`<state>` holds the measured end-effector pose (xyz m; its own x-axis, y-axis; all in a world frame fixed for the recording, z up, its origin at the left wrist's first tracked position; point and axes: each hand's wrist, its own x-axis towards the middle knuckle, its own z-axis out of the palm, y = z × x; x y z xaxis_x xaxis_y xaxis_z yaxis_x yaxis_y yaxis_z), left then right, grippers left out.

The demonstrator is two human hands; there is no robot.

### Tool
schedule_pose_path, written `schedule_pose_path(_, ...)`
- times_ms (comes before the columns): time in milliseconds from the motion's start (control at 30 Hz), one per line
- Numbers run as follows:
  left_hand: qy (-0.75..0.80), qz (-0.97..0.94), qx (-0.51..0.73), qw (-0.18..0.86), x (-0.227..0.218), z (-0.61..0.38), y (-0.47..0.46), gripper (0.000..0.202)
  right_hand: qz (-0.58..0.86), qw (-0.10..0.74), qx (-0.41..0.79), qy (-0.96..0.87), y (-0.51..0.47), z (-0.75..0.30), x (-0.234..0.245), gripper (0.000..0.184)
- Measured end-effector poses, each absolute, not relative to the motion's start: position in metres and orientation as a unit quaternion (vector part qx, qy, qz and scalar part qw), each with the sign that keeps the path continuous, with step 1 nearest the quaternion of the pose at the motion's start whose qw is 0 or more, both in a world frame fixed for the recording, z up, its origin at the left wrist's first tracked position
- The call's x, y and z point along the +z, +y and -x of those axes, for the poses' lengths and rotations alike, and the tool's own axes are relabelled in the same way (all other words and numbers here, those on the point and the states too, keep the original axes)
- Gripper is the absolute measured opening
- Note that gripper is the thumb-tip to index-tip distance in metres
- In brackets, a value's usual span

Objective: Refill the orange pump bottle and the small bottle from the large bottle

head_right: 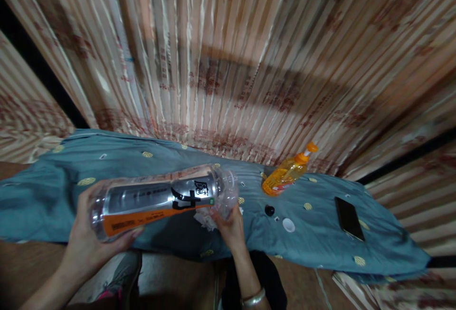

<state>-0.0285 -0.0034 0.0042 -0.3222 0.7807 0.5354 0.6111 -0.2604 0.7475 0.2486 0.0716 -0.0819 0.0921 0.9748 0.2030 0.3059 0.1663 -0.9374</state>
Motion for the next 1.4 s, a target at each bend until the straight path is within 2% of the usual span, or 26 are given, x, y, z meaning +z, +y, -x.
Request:
schedule_pose_path(500, 0.594, -0.631, 0.496, 0.062, 0.005, 0.037, -0.003, 0.091, 0.553, 0.497, 0.331, -0.581, 0.072, -0.249, -0.084, 0.061)
schedule_pose_path(833, 0.582, -0.596, 0.551, 0.054, 0.010, 0.029, -0.001, 0.087, 0.549, 0.495, 0.331, -0.587, 0.076, -0.252, -0.093, 0.044)
schedule_pose_path(1033, 0.575, -0.597, 0.558, 0.045, 0.012, 0.029, 0.000, 0.087, 0.547, 0.499, 0.342, -0.579, 0.076, -0.250, -0.090, 0.050)
schedule_pose_path(1267, 0.563, -0.612, 0.555, 0.023, 0.013, 0.029, 0.002, 0.085, 0.544, 0.501, 0.332, -0.585, 0.075, -0.250, -0.090, 0.043)
schedule_pose_path(1400, 0.565, -0.611, 0.554, 0.018, 0.012, 0.030, 0.002, 0.087, 0.553, 0.489, 0.332, -0.587, 0.075, -0.251, -0.090, 0.048)
